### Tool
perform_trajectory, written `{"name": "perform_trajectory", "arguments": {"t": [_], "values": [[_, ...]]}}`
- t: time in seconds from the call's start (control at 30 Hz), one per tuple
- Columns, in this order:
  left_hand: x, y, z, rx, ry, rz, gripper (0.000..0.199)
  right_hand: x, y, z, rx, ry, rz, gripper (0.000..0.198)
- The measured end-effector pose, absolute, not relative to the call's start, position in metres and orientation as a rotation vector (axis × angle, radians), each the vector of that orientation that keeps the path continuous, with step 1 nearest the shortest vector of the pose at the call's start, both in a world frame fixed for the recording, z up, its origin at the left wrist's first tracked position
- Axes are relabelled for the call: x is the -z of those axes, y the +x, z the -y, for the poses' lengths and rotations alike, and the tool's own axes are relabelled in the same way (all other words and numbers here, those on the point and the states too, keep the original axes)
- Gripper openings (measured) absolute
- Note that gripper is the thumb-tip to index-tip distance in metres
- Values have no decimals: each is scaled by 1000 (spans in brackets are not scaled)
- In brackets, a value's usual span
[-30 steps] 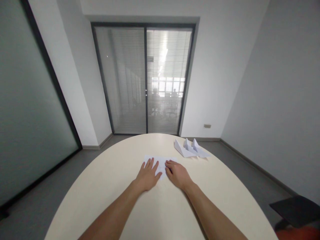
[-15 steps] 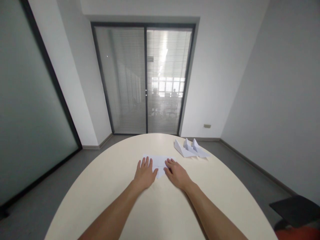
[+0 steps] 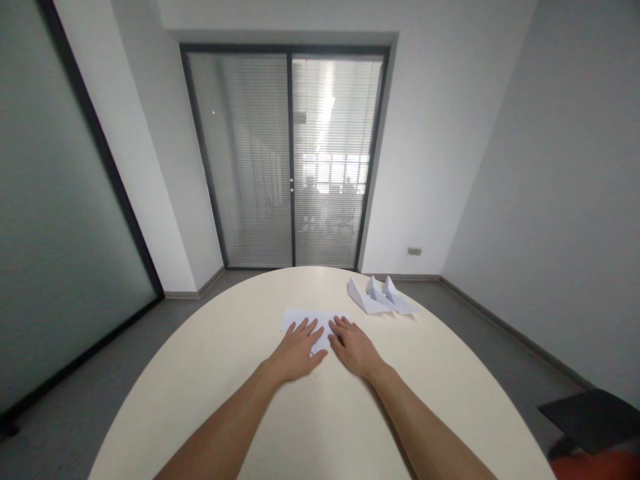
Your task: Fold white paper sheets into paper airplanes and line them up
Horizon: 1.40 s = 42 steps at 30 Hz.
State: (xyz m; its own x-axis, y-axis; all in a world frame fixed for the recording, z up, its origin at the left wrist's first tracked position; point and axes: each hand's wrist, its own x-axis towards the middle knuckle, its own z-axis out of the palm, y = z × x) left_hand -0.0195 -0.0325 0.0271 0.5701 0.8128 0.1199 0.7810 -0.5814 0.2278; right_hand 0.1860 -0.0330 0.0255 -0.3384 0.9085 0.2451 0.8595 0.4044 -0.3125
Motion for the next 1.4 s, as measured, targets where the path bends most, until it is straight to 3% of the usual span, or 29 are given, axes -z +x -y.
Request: {"name": "perform_trajectory", "arguments": {"t": [0.37, 0.6, 0.9, 1.4], "values": [[-34, -14, 36, -475, 2717, -1436, 44, -32, 185, 39, -230, -1512, 2315, 50], [-30, -17, 29, -596, 2640, -1449, 46, -35, 185, 43, -247, -1526, 2334, 58], [-33, -18, 28, -631, 2656, -1417, 46, -30, 188, 35, -233, -1490, 2283, 42], [-27, -28, 17, -703, 2437, -1750, 25, -38, 192, 34, -160, -1488, 2104, 44]]}}
